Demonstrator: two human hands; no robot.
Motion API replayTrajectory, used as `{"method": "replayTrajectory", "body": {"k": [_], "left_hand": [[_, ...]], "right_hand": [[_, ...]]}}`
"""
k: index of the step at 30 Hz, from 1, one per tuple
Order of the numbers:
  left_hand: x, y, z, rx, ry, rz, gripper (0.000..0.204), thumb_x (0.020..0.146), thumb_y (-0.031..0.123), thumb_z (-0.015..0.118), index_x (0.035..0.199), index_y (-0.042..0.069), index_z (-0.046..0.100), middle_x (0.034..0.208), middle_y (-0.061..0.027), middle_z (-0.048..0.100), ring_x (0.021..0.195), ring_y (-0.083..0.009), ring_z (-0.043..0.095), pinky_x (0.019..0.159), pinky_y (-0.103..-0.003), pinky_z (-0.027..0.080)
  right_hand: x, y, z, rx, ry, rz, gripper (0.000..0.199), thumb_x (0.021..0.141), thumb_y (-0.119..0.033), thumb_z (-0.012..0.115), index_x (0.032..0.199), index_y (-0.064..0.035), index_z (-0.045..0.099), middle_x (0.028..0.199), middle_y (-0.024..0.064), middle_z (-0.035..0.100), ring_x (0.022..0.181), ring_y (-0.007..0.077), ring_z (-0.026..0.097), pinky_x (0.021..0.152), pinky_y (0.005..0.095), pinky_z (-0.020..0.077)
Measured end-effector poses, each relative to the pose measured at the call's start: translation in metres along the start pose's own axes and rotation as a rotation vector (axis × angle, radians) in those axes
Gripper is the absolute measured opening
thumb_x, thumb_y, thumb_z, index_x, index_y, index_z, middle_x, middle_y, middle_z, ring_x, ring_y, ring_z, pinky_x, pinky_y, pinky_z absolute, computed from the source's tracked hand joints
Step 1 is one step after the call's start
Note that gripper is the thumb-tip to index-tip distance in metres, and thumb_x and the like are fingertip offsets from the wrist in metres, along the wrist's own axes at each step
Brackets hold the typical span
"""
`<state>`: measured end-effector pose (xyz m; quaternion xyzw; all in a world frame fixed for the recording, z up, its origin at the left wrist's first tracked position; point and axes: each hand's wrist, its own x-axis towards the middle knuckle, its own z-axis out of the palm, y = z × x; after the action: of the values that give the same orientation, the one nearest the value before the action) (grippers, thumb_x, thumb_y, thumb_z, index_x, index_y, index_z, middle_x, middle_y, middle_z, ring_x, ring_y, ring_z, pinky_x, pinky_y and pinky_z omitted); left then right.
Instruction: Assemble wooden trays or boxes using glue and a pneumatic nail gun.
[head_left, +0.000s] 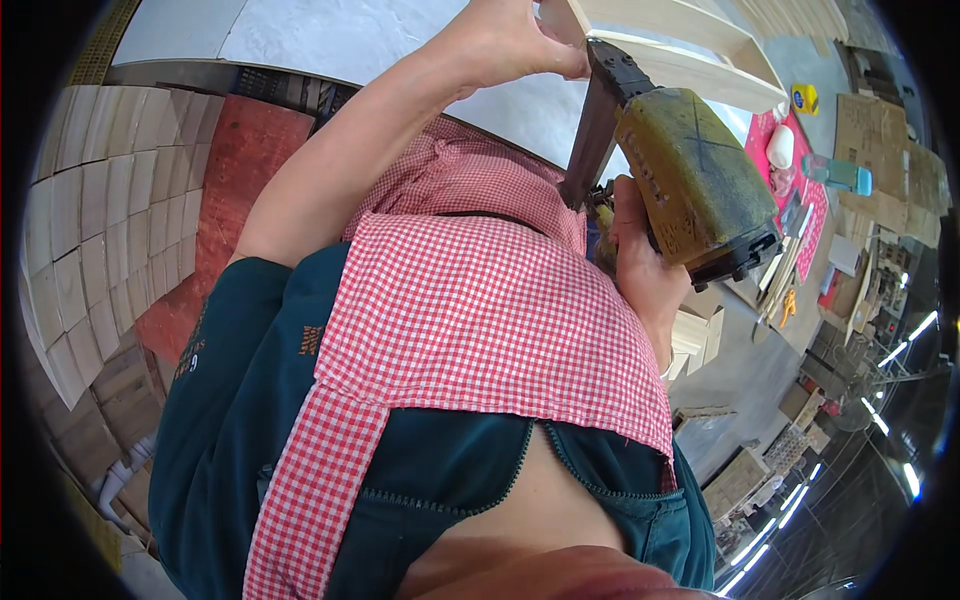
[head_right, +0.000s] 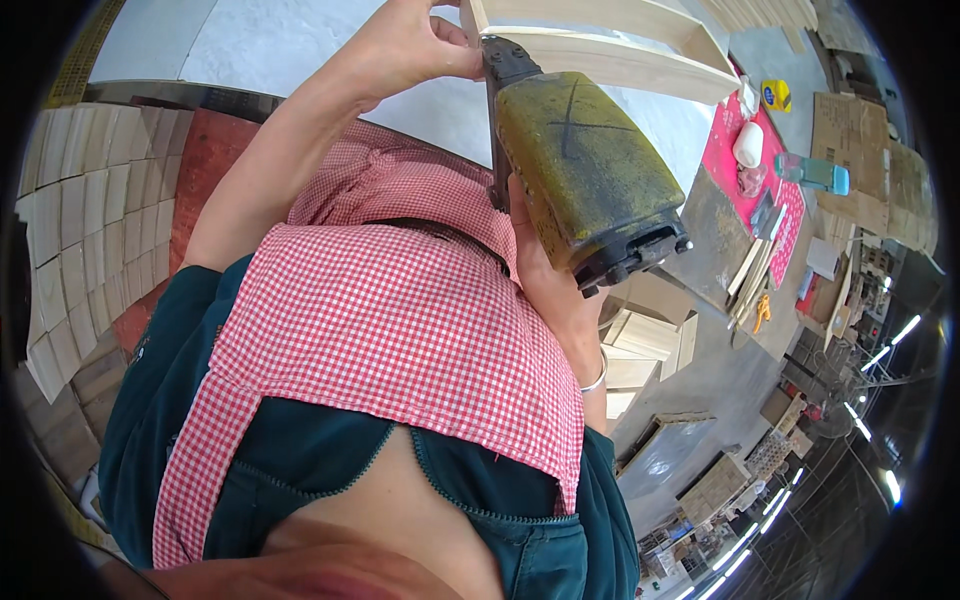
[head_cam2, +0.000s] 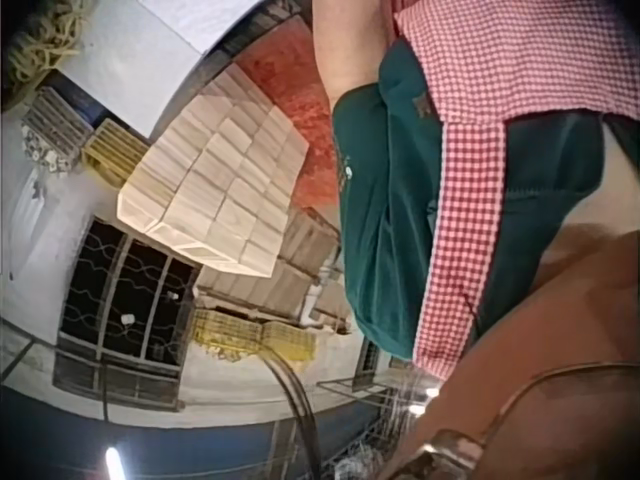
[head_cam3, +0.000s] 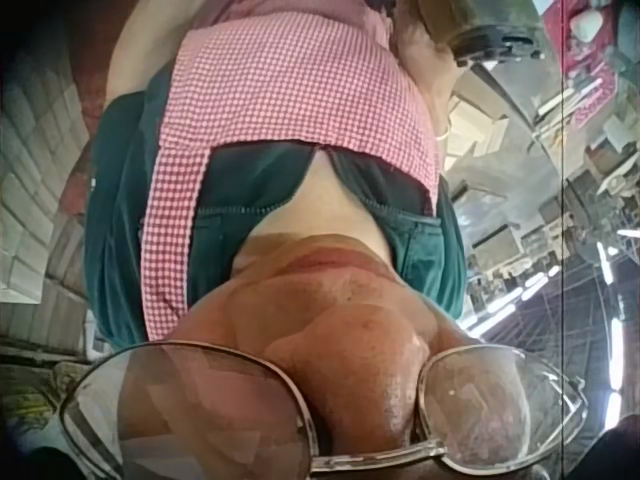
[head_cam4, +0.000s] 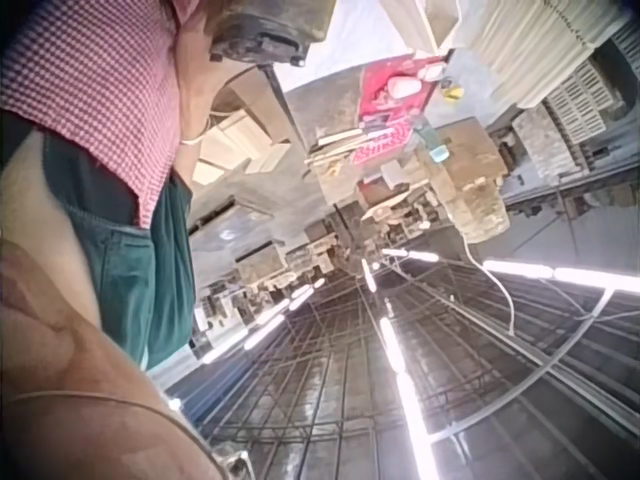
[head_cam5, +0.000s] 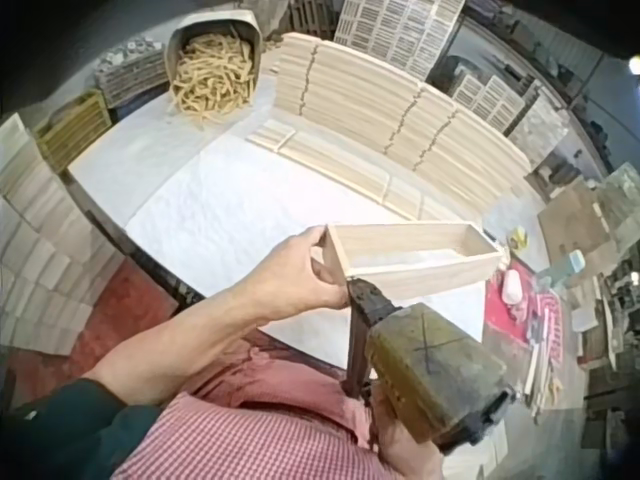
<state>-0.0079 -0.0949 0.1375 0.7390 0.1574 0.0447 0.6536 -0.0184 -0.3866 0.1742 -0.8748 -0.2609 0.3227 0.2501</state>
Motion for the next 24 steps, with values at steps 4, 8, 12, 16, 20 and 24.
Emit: {"method": "replayTrajectory", "body": {"k": [4, 8, 12, 16, 20, 24], "left_hand": [[-0.003, 0.006, -0.005, 0.005, 0.007, -0.134, 0.064, 0.071, 0.009, 0.079, 0.126, -0.012, 0.052, 0.103, -0.0209, 0.067, 0.086, -0.0243, 0.067, 0.076, -0.028, 0.056], [-0.010, 0.016, -0.016, -0.661, -0.134, -0.386, 0.059, 0.074, 0.007, 0.082, 0.123, -0.013, 0.055, 0.104, -0.0206, 0.066, 0.088, -0.0246, 0.067, 0.077, -0.027, 0.056], [-0.004, 0.010, -0.021, -0.716, -0.243, -0.325, 0.054, 0.077, 0.007, 0.082, 0.120, -0.013, 0.057, 0.105, -0.0199, 0.066, 0.088, -0.0240, 0.066, 0.078, -0.025, 0.055], [-0.004, 0.008, -0.021, -0.738, -0.296, -0.307, 0.052, 0.078, 0.007, 0.081, 0.120, -0.013, 0.057, 0.105, -0.0193, 0.065, 0.089, -0.0236, 0.066, 0.079, -0.024, 0.054], [-0.006, 0.007, -0.019, -0.748, -0.316, -0.314, 0.052, 0.078, 0.007, 0.081, 0.119, -0.014, 0.057, 0.105, -0.0185, 0.065, 0.090, -0.0232, 0.065, 0.079, -0.024, 0.054], [-0.007, 0.009, -0.018, -0.767, -0.331, -0.327, 0.050, 0.078, 0.007, 0.081, 0.118, -0.013, 0.058, 0.103, -0.0171, 0.064, 0.089, -0.0227, 0.065, 0.079, -0.024, 0.054]], "right_hand": [[0.001, -0.027, 0.004, 0.086, 0.120, 0.190, 0.052, 0.104, -0.028, 0.054, 0.153, -0.0303, 0.040, 0.163, 0.0052, 0.029, 0.145, 0.0312, 0.038, 0.114, 0.0453, 0.0411], [0.000, -0.049, 0.007, 0.169, 0.246, 0.384, 0.052, 0.100, -0.031, 0.061, 0.150, -0.0280, 0.047, 0.158, 0.0090, 0.038, 0.141, 0.0319, 0.045, 0.109, 0.0425, 0.0489], [0.000, -0.053, 0.009, 0.247, 0.295, 0.311, 0.051, 0.096, -0.033, 0.067, 0.145, -0.0288, 0.053, 0.152, 0.0098, 0.047, 0.135, 0.0327, 0.051, 0.106, 0.0420, 0.0520], [0.003, -0.052, 0.009, 0.266, 0.308, 0.289, 0.051, 0.094, -0.032, 0.070, 0.142, -0.0286, 0.056, 0.149, 0.0107, 0.051, 0.132, 0.0328, 0.054, 0.103, 0.0413, 0.0538], [0.004, -0.048, 0.011, 0.247, 0.316, 0.265, 0.050, 0.092, -0.031, 0.072, 0.141, -0.0277, 0.057, 0.147, 0.0122, 0.052, 0.130, 0.0325, 0.056, 0.101, 0.0402, 0.0552], [0.004, -0.041, 0.016, 0.214, 0.355, 0.189, 0.051, 0.091, -0.030, 0.073, 0.140, -0.0261, 0.057, 0.146, 0.0147, 0.052, 0.129, 0.0320, 0.057, 0.098, 0.0387, 0.0573]]}}
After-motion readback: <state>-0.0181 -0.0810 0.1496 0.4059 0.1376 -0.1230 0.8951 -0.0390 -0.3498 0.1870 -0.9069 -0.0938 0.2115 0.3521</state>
